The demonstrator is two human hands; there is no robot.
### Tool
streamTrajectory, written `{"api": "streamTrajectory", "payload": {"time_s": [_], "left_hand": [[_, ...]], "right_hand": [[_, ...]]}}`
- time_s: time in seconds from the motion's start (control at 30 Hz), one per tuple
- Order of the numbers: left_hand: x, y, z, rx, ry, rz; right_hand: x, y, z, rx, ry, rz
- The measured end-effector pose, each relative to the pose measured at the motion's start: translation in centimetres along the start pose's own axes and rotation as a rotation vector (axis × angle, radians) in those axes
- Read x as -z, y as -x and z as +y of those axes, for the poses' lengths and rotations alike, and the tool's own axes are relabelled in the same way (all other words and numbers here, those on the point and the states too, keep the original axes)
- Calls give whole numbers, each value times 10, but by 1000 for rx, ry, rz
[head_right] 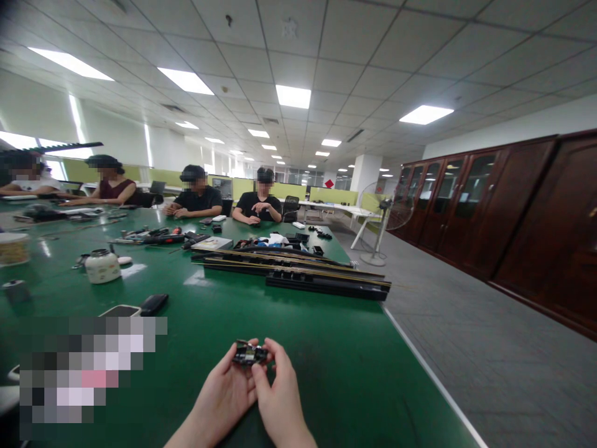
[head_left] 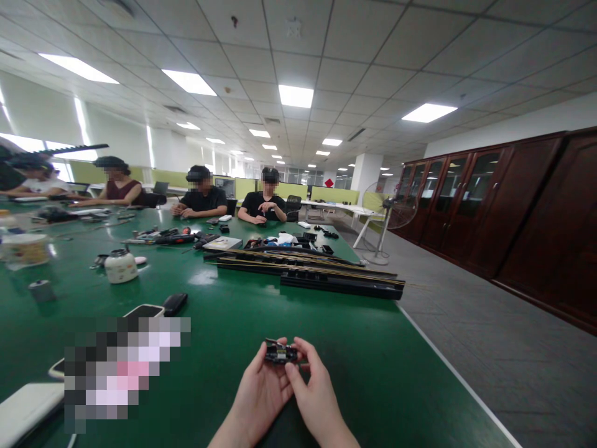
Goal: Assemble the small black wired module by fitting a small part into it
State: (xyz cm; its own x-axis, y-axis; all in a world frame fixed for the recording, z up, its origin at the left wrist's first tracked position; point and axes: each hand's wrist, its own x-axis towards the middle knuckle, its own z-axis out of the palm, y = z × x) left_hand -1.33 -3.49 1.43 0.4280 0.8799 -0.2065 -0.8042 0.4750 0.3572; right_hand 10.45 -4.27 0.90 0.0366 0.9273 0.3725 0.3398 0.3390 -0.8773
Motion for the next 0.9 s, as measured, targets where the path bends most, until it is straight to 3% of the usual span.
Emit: {"api": "streamTrajectory", "payload": {"time_s": [0.17,0.63,0.9], "left_hand": [[0,0,1,-8,16,-22],[7,-1,-1,-7,-28,-132],[7,-3,-1,-6,-34,-84]], "right_hand": [[1,-2,-2,-72,-11,3],[-1,-2,-2,-95,-111,-70],[-1,-2,-4,-114,-93,-125]]}}
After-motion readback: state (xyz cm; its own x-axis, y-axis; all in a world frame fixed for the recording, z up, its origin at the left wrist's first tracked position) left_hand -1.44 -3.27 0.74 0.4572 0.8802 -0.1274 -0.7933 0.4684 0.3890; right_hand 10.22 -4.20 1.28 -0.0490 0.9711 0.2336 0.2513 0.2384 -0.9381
